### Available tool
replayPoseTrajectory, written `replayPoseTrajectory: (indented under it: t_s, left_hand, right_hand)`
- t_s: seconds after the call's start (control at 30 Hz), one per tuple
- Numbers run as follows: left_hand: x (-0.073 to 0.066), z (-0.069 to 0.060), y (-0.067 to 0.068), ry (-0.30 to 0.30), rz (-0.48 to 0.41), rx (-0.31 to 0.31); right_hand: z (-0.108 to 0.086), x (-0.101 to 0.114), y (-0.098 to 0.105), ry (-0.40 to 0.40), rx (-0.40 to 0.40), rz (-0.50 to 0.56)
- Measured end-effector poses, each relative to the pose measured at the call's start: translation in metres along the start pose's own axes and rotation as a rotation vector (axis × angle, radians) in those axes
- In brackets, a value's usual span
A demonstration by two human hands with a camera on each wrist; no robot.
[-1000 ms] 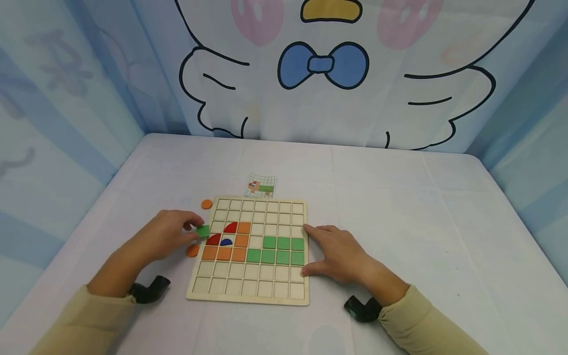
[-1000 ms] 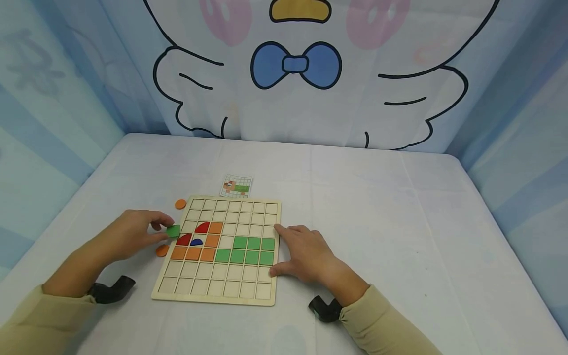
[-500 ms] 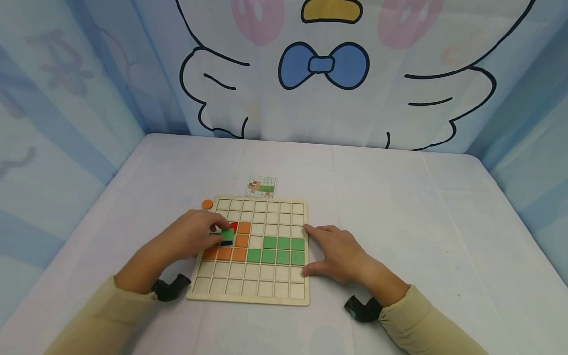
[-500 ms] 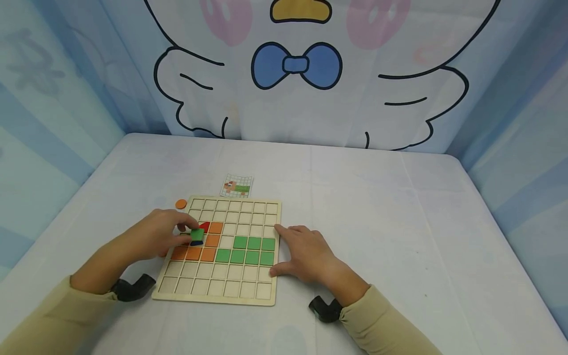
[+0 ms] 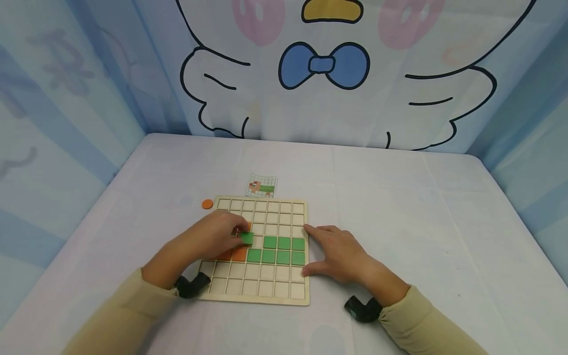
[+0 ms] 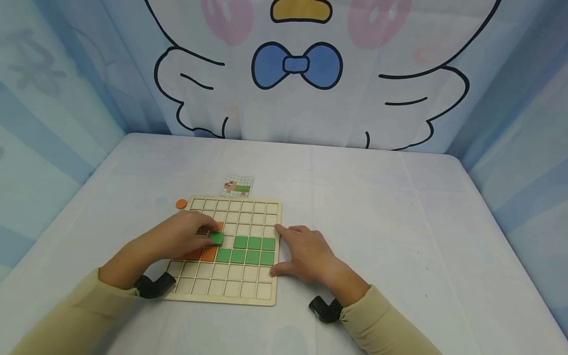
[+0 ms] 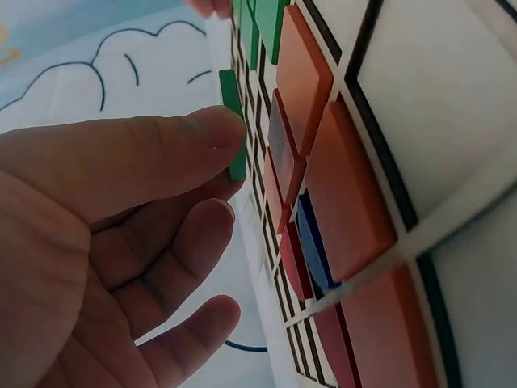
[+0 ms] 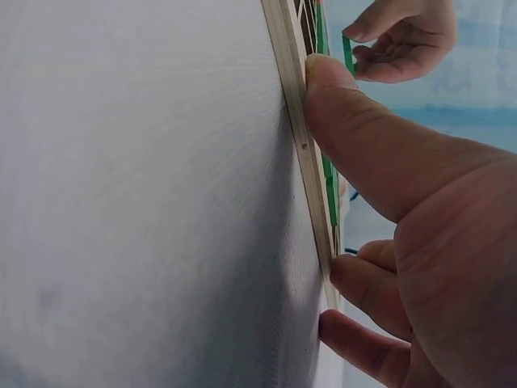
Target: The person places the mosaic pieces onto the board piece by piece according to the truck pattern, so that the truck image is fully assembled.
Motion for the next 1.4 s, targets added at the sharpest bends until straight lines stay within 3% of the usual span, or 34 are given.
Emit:
replayPoseTrajectory:
  t_s: [0.3,0.5,0.93,1.4]
  left_hand:
    - [-0.006,0.005,-0.007,-0.019,0.001,-0.006]
    - [-0.009,0.009,-0.011,-0.011,-0.012,0.021]
    - [-0.014,0.010,-0.013,-0.062,0.036,0.018]
    - [-0.013,0.011,-0.012,-0.018,0.013,0.022]
  right_hand:
    - [0.000,0.001,0.001,0.009,-0.004,0.001]
    - [0.000,0.000,0.000,0.010,-0.010,-0.006]
    - [0.000,0.001,0.001,0.007,-0.007,-0.005]
    - [0.000,0.000,0.000,0.010,-0.007,-0.004]
Point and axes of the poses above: each hand's wrist, its own z-axis towards the middle knuckle, its own y-axis out of the back of the hand, x = y × z, the point moved 7 cm from there along z, towards the middle knuckle, and after that the axes turned 1 degree about y, right-handed, at the moved point
